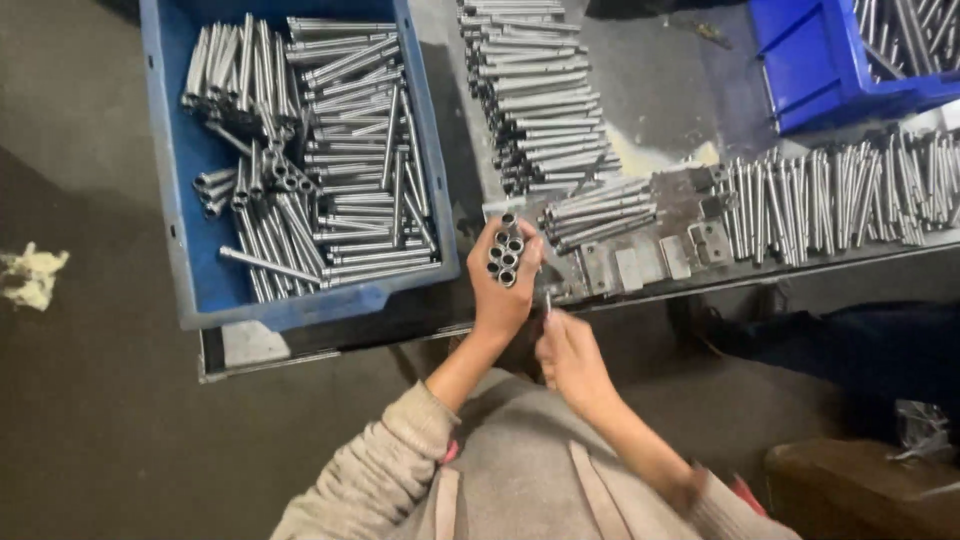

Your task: Assembling small metal tubes into a circular jig on a workbench

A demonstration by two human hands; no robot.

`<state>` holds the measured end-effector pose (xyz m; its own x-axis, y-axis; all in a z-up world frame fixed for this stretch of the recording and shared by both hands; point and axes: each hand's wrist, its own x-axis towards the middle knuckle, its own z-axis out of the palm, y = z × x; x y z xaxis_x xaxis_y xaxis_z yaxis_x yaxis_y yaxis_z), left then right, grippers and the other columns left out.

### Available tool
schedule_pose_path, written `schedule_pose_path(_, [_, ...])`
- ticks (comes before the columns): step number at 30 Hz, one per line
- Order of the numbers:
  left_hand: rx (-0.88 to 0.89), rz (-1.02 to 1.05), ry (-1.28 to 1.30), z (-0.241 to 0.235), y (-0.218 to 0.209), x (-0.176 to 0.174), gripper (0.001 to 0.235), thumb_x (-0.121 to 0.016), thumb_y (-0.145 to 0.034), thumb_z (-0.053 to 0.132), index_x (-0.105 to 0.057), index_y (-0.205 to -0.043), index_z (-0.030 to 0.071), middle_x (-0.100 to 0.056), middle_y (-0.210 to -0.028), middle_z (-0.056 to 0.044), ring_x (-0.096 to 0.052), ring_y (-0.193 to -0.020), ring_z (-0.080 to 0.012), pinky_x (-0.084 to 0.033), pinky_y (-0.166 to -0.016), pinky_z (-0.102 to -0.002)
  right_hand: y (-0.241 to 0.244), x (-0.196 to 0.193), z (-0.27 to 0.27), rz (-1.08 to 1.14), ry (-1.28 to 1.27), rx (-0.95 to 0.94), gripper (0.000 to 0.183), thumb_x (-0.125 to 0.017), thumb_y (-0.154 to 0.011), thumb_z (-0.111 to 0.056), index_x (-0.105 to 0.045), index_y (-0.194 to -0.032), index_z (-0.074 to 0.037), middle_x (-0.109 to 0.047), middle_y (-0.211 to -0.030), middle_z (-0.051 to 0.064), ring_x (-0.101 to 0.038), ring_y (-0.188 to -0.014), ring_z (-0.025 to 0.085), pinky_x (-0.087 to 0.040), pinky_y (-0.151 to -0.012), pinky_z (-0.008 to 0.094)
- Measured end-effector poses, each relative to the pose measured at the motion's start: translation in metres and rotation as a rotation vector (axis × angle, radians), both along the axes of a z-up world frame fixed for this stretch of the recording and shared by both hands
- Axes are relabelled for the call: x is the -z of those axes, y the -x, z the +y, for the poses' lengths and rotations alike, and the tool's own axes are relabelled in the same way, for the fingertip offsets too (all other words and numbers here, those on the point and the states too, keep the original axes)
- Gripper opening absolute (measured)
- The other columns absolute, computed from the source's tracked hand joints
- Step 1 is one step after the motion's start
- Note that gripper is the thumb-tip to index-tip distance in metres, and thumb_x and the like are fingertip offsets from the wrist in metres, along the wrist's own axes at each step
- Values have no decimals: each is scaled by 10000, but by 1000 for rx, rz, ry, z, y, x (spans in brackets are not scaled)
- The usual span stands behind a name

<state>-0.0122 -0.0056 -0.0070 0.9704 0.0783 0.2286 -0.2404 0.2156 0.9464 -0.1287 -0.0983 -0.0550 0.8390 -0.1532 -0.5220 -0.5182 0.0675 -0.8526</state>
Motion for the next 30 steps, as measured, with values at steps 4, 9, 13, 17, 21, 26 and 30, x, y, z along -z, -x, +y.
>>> schedule_pose_path(4, [60,-31,7,-1,-3,-1,58,-700,-900,98,-643,-909,90,-649,-669,-60,-644,-643,-142,-540,-665,-313,-14,-56,-1,234,-520,97,348,-375,-1125,-361,-489,-969,-72,-187,-629,-79,-182,-417,42,-157,-253,198])
schedule_pose_path(9, [66,-8,-15,-1,-4,-4,49,-686,-906,91,-639,-896,82,-639,-642,-56,-616,-603,-125,-520,-626,-288,-3,-30,0,40,-76,22,348,-335,-1116,-220,-544,-925,-20,-347,-539,-45,-343,-330,58,-298,-235,206])
schedule_pose_path(13, [73,-20,-5,-2,-4,5,50,-702,-893,95,-656,-898,76,-654,-649,-65,-641,-617,-141,-529,-631,-300,-10,-45,0,225,-528,101,362,-334,-1142,-330,-457,-933,-61,-187,-612,-88,-177,-392,21,-125,-231,188])
schedule_pose_path(17, [95,-29,-6,-2,-5,0,38,-677,-911,96,-656,-911,64,-673,-664,-89,-663,-617,-159,-545,-638,-311,-10,-43,6,180,-345,102,351,-318,-1134,-289,-472,-909,-69,-244,-581,-65,-224,-363,44,-180,-239,204])
schedule_pose_path(21, [94,-4,23,-3,-5,-3,41,-670,-919,101,-657,-922,62,-706,-685,-77,-686,-629,-139,-557,-636,-292,-11,-52,-4,221,-583,33,366,-347,-1129,-392,-430,-911,-109,-196,-631,-85,-180,-412,37,-169,-282,192])
schedule_pose_path(26, [155,-34,-43,3,0,-23,82,-591,-1022,180,-605,-1028,100,-672,-835,-48,-662,-765,-162,-555,-797,-322,3,-88,-20,-294,388,-605,286,-362,-1040,-411,-535,-1004,-186,-592,-775,16,-544,-716,194,-428,-675,366])
schedule_pose_path(30, [118,-31,-68,-5,-2,-16,62,-680,-925,33,-692,-985,40,-755,-758,-126,-727,-672,-190,-589,-666,-329,2,-48,-88,-488,686,-226,163,-562,-986,-143,-702,-1022,-68,-695,-641,127,-694,-630,336,-552,-664,433])
